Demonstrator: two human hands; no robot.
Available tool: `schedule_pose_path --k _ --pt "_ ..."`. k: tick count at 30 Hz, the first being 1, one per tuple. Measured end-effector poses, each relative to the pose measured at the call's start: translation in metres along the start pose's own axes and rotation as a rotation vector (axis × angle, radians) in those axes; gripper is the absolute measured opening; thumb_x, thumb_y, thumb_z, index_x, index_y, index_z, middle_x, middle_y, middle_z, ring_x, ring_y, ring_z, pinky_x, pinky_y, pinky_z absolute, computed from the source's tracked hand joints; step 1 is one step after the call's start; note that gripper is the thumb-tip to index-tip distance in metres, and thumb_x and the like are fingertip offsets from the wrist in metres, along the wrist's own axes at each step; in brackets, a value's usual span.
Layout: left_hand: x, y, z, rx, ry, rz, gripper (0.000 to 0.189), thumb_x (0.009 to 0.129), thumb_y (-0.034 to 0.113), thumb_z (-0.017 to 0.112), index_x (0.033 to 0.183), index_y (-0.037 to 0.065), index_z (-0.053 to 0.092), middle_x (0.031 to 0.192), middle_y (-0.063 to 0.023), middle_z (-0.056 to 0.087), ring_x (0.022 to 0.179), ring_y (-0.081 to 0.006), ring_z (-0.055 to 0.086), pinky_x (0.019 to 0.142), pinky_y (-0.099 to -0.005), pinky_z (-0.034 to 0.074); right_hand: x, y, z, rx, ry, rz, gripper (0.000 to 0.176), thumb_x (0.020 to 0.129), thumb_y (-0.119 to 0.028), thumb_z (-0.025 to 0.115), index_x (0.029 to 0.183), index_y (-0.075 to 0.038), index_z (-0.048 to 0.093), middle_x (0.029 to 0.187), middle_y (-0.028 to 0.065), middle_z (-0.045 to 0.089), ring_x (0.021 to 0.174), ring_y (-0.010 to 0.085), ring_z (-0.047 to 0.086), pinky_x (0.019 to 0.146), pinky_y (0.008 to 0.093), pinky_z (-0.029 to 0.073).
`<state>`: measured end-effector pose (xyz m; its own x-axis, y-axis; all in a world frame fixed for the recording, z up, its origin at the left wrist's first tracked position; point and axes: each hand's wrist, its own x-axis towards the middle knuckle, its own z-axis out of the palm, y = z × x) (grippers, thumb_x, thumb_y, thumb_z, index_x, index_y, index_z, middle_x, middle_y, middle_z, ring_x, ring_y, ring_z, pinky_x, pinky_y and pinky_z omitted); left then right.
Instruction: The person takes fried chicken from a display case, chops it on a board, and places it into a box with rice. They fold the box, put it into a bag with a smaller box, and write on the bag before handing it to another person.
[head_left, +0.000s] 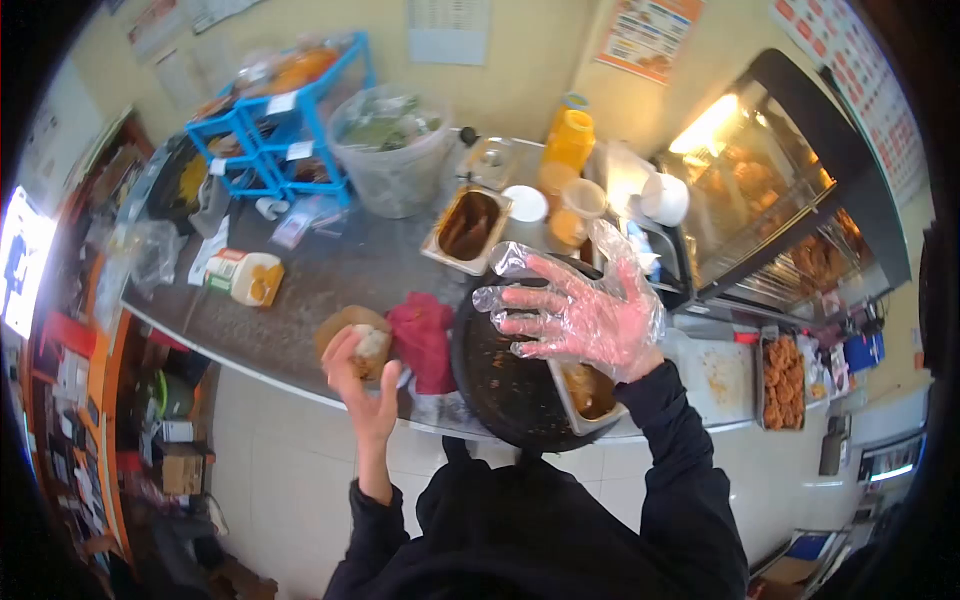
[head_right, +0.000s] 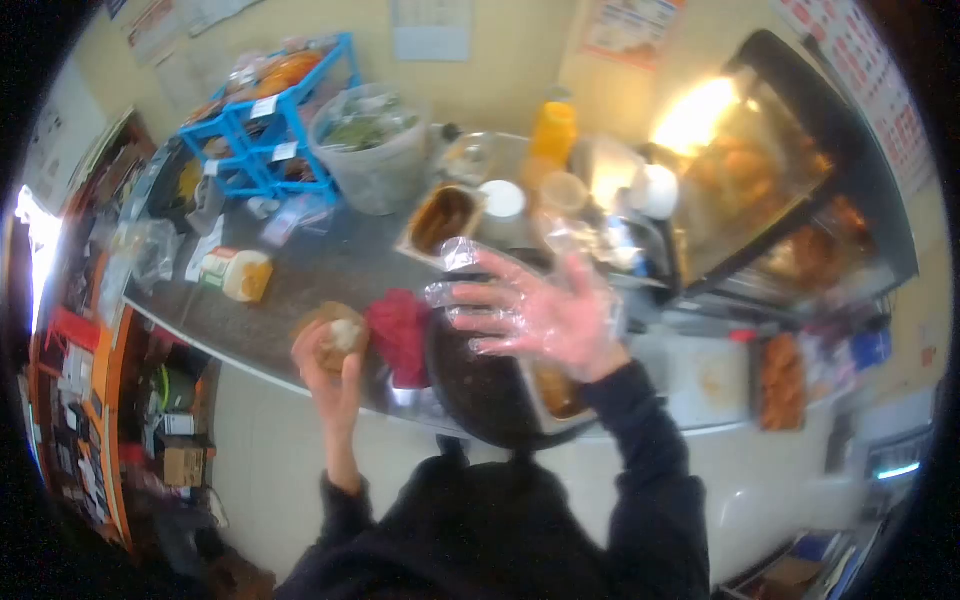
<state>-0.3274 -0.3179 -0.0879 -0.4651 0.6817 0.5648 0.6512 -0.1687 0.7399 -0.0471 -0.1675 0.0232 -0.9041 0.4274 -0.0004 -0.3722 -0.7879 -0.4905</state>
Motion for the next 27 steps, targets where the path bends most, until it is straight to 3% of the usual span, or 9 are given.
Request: schedule_pose_path --k 3,6,10,13,18,22,23,26,27 --pt "0.050 0.086 0.044 -0.312 -0.485 0.093 0.047 0.075 0.020 0.079 0.115 0.007 0.058 0.132 -0.0124 0.052 0.121 -0.0256 0.049 0.099 -0.0398 0.039 -0.057 -0.004 0.003 0.021 -0.032 -0.099 0.097 0.087 -0.072 0.040 0.154 -0.009 0.010 0.154 0.0282 0.016 0.139 0.0514 0.022 0.111 0.0633 0.020" --pt "0.070 0.132 0.107 -0.544 -0.871 0.001 0.037 0.078 0.022 0.077 0.109 0.009 0.060 0.129 -0.0084 0.055 0.116 -0.0228 0.053 0.095 -0.0381 0.041 -0.114 -0.008 -0.008 0.003 -0.090 -0.199 0.099 0.085 -0.072 0.042 0.154 -0.010 0.007 0.156 0.0278 0.009 0.140 0.0532 0.017 0.111 0.0654 0.014" --pt "0.068 0.176 0.182 -0.722 -1.218 -0.037 0.018 0.085 0.021 0.072 0.089 0.006 0.063 0.126 -0.0073 0.057 0.117 -0.0203 0.051 0.099 -0.0361 0.038 -0.183 -0.020 -0.014 -0.077 0.020 -0.375 0.097 0.084 -0.075 0.042 0.154 -0.016 0.011 0.155 0.0296 0.011 0.138 0.0583 0.012 0.107 0.0726 0.014" --pt "0.056 0.210 0.230 -0.714 -1.246 0.202 0.016 0.086 0.020 0.071 0.087 0.006 0.064 0.126 -0.0078 0.058 0.118 -0.0206 0.051 0.101 -0.0361 0.036 -0.229 -0.023 -0.027 0.018 0.002 -0.447 0.099 0.083 -0.074 0.046 0.155 -0.016 0.009 0.157 0.0255 0.009 0.140 0.0531 0.013 0.111 0.0686 0.012" --pt "0.019 0.229 0.325 -0.535 -0.919 0.425 0.013 0.081 0.021 0.072 0.081 0.011 0.064 0.122 -0.0064 0.056 0.116 -0.0268 0.052 0.096 -0.0420 0.036 -0.300 -0.013 -0.064 0.213 0.138 -0.684 0.083 0.093 -0.063 0.038 0.155 -0.016 0.009 0.158 0.0233 0.007 0.141 0.0529 0.007 0.106 0.0743 0.009" --pt "-0.003 0.233 0.375 -0.335 -0.775 0.453 0.013 0.077 0.024 0.073 0.079 0.014 0.066 0.123 -0.0018 0.055 0.110 -0.0222 0.054 0.088 -0.0480 0.031 -0.342 0.000 -0.094 0.616 0.233 -0.871 0.072 0.098 -0.056 0.033 0.154 -0.016 0.012 0.159 0.0169 0.012 0.145 0.0430 0.012 0.108 0.0711 0.015" --pt "-0.007 0.235 0.381 -0.232 -0.764 0.442 0.014 0.077 0.023 0.074 0.079 0.012 0.065 0.121 -0.0053 0.056 0.112 -0.0248 0.054 0.091 -0.0462 0.036 -0.351 0.000 -0.102 0.693 0.271 -0.899 0.070 0.099 -0.055 0.032 0.154 -0.016 0.013 0.159 0.0154 0.014 0.145 0.0405 0.013 0.108 0.0703 0.016" --pt "-0.014 0.239 0.388 -0.012 -0.768 0.408 0.022 0.076 0.023 0.077 0.084 0.008 0.064 0.119 -0.0127 0.057 0.115 -0.0309 0.055 0.096 -0.0435 0.045 -0.378 0.000 -0.155 -0.008 0.457 -0.856 0.067 0.099 -0.055 0.031 0.153 -0.018 0.019 0.157 0.0135 0.022 0.142 0.0388 0.024 0.108 0.0640 0.025" --pt "-0.016 0.228 0.399 -0.003 -0.796 0.406 0.026 0.074 0.025 0.078 0.089 0.009 0.065 0.121 -0.0130 0.055 0.114 -0.0318 0.055 0.095 -0.0445 0.045 -0.385 -0.003 -0.171 -0.033 0.517 -0.835 0.066 0.099 -0.055 0.032 0.152 -0.019 0.022 0.155 0.0129 0.027 0.140 0.0373 0.028 0.106 0.0613 0.029"
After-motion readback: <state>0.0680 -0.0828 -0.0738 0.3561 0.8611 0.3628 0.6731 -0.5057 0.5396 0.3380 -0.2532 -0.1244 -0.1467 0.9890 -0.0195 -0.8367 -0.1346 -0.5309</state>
